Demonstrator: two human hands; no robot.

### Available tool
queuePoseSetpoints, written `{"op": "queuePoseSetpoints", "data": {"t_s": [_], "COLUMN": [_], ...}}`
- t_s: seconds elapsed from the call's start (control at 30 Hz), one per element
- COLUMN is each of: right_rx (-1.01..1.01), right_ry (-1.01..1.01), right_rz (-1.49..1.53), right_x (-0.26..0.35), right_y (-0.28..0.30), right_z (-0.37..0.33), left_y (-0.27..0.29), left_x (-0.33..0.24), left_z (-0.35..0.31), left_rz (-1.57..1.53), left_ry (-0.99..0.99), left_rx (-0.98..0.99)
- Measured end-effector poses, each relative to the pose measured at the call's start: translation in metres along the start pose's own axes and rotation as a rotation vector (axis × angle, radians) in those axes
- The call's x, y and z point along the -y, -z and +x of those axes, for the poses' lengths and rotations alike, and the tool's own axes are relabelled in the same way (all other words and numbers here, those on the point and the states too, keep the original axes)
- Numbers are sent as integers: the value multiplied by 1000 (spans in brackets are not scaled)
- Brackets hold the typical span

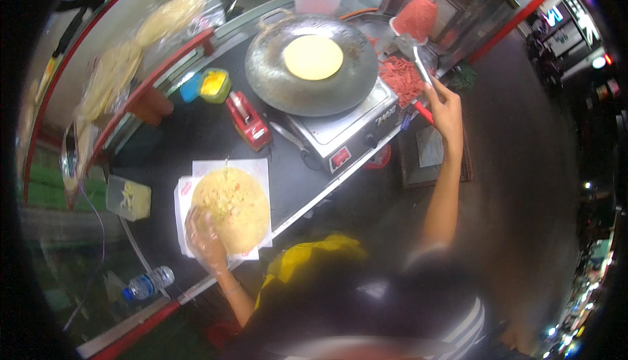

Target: The person prepares a taco by placing a tortilla on paper, adding shredded cheese, and cooking sliced meat on a griddle. They then transfer the cooked meat onto the tortilla and add sauce before folding the taco.

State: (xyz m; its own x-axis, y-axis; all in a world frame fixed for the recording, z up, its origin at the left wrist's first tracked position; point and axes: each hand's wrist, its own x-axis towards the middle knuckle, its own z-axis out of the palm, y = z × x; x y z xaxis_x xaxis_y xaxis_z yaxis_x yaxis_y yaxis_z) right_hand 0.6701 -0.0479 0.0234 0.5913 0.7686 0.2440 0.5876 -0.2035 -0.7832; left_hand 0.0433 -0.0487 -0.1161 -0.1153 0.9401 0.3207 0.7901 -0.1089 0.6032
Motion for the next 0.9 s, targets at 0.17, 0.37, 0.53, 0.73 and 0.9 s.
{"op": "queuePoseSetpoints", "data": {"t_s": [0.17,0.37,0.53,0.73,0.9], "right_rx": [264,274,356,286,155], "right_ry": [-63,-135,-159,-105,32], "right_rz": [-71,-141,-34,36,-53], "right_x": [-58,-101,-118,-109,-102], "right_y": [-26,-64,-92,-148,-142], "right_z": [74,150,182,203,202], "left_y": [-6,-17,-22,-26,-26], "left_x": [58,105,100,75,88], "left_z": [-15,-22,-23,-21,-22], "left_rz": [52,167,250,379,493], "left_ry": [344,119,112,190,312], "left_rx": [-335,-488,-469,-439,-409]}}
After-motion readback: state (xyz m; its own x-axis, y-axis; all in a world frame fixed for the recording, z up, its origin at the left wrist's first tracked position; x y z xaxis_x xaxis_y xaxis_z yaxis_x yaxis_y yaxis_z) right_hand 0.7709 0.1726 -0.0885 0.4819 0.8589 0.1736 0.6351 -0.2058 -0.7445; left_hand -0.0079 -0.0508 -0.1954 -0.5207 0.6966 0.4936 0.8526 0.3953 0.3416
